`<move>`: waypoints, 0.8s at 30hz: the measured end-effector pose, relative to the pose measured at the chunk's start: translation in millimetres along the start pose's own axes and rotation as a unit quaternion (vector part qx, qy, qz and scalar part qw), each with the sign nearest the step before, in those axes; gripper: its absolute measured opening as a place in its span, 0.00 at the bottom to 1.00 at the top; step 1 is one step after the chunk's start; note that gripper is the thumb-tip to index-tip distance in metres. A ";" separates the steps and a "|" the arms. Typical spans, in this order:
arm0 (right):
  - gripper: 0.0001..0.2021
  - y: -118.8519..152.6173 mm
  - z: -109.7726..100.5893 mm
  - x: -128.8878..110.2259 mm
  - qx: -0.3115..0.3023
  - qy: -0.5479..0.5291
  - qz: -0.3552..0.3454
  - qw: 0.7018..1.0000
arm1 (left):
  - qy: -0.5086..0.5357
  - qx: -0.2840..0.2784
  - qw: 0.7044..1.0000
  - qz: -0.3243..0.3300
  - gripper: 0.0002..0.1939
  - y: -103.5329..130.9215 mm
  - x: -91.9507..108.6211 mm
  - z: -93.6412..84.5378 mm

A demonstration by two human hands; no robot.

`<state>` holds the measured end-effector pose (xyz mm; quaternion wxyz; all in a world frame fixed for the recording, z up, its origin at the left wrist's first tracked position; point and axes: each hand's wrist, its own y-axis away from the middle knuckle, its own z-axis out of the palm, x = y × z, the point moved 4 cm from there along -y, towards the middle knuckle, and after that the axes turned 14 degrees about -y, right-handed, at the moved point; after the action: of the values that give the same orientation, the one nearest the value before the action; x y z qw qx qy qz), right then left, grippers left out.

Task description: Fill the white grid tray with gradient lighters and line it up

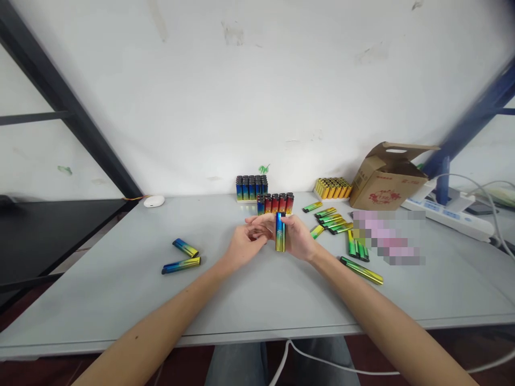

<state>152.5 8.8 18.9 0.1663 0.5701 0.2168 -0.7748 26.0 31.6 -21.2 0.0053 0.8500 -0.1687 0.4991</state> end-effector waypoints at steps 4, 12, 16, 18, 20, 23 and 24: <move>0.28 1.0 3.7 -3.2 -0.010 -0.022 -0.009 1.000 | 0.013 0.037 0.999 -0.002 0.04 1.3 2.3 0.4; 0.30 -4.0 0.1 4.5 -0.041 -0.137 -0.015 0.990 | 0.055 0.047 0.997 -0.018 0.06 0.9 1.7 2.2; 0.26 -4.8 -0.9 7.3 -0.067 -0.215 -0.027 0.974 | 0.072 0.041 0.997 -0.005 0.10 1.4 4.4 0.8; 0.26 -4.5 -1.2 7.1 -0.062 -0.225 -0.026 0.972 | 0.083 0.036 0.996 0.008 0.12 2.0 5.9 -0.6; 0.25 -4.1 -0.9 5.7 -0.058 -0.236 -0.031 0.970 | 0.078 0.026 0.996 0.020 0.12 2.6 7.6 -1.3; 0.25 -4.1 -1.0 3.7 -0.049 -0.255 -0.042 0.965 | 0.056 0.009 0.997 0.047 0.08 2.9 10.4 -0.5; 0.25 -4.2 -1.4 3.4 -0.045 -0.259 -0.044 0.964 | 0.052 0.006 0.997 0.055 0.07 2.7 10.7 0.2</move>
<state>150.5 13.1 15.8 0.2085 0.3318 0.2260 -0.8918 30.1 26.0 -12.7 -0.0183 0.8125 -0.2117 0.5428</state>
